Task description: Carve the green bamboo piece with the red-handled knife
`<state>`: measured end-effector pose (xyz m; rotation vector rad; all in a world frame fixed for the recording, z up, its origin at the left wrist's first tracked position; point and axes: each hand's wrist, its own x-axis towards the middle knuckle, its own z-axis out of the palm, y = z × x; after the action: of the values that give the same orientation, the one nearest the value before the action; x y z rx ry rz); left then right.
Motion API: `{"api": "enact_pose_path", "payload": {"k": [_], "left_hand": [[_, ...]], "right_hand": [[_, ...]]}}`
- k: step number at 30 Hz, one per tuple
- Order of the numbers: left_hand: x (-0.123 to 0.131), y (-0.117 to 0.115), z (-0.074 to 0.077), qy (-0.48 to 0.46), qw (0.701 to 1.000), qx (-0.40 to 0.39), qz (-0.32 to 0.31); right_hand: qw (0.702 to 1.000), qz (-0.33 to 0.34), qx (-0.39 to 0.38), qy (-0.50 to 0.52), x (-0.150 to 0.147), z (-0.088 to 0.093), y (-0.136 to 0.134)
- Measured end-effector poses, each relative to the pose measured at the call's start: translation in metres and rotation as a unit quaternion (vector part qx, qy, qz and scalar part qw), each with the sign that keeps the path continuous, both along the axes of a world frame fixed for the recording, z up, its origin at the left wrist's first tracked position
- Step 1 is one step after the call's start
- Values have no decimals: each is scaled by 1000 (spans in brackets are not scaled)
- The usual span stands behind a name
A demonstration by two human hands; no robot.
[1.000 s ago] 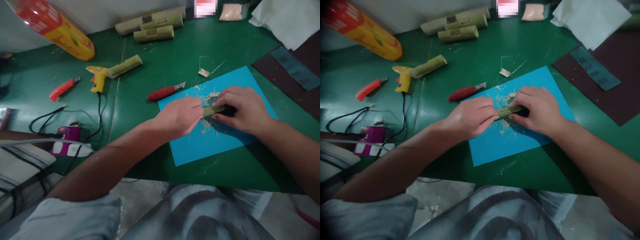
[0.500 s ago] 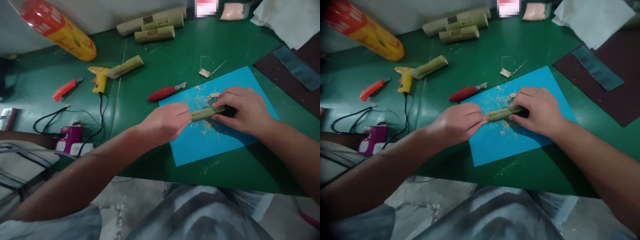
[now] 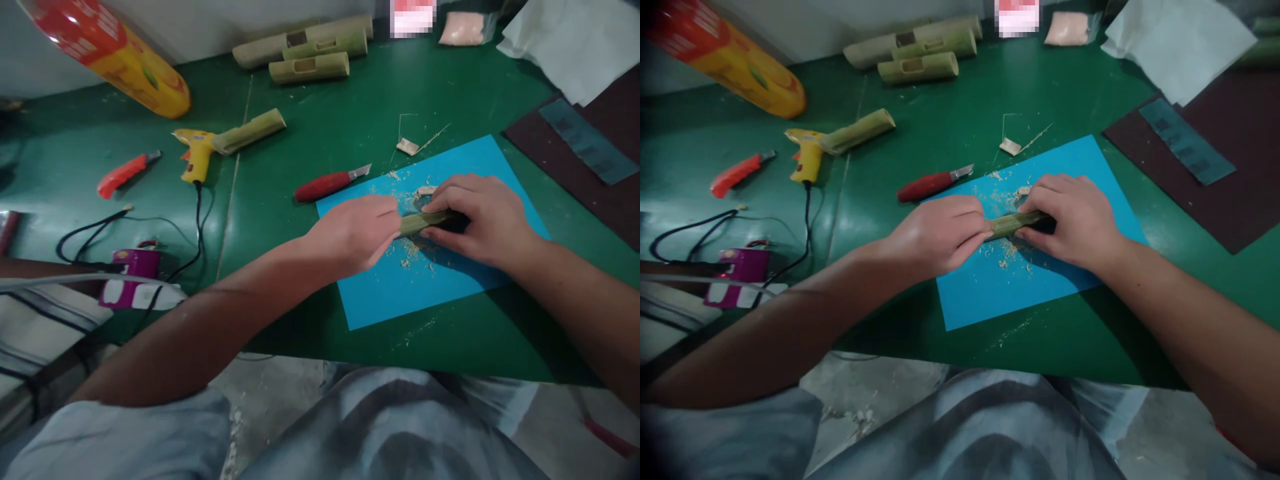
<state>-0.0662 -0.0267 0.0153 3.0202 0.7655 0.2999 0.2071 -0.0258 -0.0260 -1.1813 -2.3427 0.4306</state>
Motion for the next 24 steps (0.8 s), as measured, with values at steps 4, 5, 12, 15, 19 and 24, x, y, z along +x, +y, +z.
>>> {"api": "enact_pose_path", "payload": {"k": [4, 5, 12, 15, 19, 24], "left_hand": [[-4, -3, 3, 11, 1000, 5, 6], [-6, -4, 4, 19, 1000, 7, 9], [-3, -3, 4, 42, 999, -22, 15], [-5, -5, 5, 59, 998, -21, 28], [4, -4, 6, 63, 997, -33, 29], [4, -3, 6, 67, 997, -24, 21]], "right_hand": [[1000, -3, -6, 1, 0, -2, 0], [1000, -1, -5, 1, 0, -3, 0], [1000, 1, -13, 1, 2, -4, 3], [1000, 12, -13, -5, 3, -4, 4], [1000, 7, 5, 2, 2, -4, 3], [1000, 13, -7, 0, 2, -5, 4]]}}
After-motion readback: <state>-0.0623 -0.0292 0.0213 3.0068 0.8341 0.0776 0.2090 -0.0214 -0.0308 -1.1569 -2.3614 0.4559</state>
